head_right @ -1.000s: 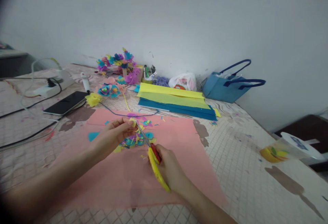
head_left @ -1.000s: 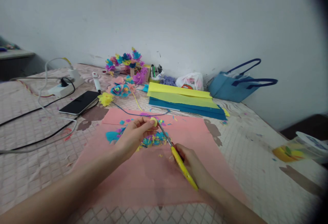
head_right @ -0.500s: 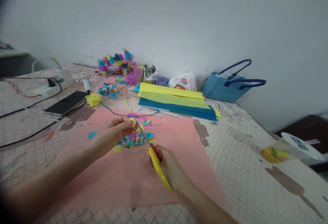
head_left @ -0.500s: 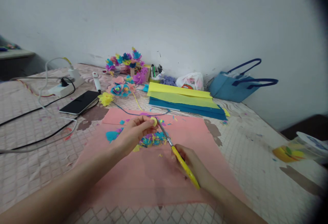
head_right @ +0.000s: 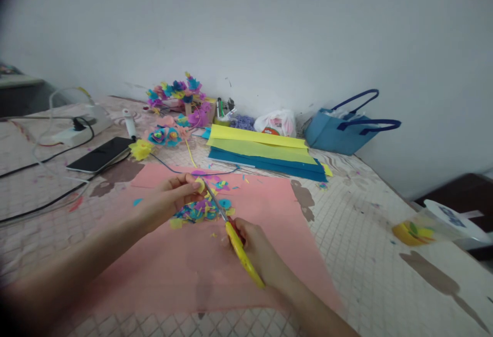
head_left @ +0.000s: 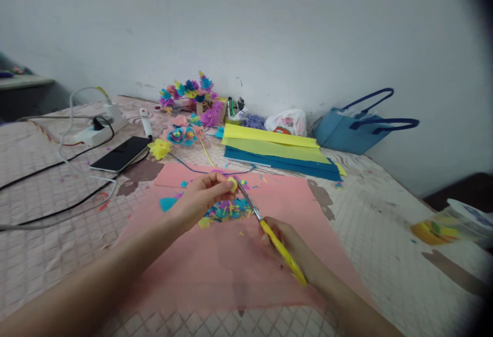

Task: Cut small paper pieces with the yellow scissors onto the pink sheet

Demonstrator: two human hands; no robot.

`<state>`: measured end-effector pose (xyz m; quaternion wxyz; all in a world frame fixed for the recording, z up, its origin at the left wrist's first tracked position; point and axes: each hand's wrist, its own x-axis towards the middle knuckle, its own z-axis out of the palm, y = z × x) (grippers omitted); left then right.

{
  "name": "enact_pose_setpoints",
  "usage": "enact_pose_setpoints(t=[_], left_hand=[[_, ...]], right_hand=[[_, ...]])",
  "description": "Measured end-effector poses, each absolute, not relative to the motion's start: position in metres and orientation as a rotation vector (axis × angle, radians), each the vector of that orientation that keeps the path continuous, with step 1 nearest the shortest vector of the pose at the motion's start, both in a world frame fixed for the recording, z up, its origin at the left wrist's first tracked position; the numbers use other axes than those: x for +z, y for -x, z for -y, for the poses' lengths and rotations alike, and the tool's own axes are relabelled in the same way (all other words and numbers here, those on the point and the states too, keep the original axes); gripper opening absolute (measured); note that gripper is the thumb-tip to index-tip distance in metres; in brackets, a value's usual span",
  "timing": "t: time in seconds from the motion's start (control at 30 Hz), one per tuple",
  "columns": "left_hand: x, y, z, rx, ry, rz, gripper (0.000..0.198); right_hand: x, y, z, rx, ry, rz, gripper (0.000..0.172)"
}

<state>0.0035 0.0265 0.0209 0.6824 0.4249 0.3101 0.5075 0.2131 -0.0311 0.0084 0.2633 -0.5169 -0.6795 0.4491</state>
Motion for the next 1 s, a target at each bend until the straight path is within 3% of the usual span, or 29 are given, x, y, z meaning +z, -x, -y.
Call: enact_pose_setpoints(t=[0.57, 1.0], left_hand=[[0.017, -0.003, -0.029, 1.153, -0.965, -0.687, 0.02], [0.022, -0.003, -0.027, 1.141, -0.968, -0.696, 0.021]], right_hand=[[0.018, -0.21, 0.032, 1.313, 1.468, 1.72, 0.014], [0.021, -0.208, 0.033, 1.434, 1.537, 1.613, 0.017]])
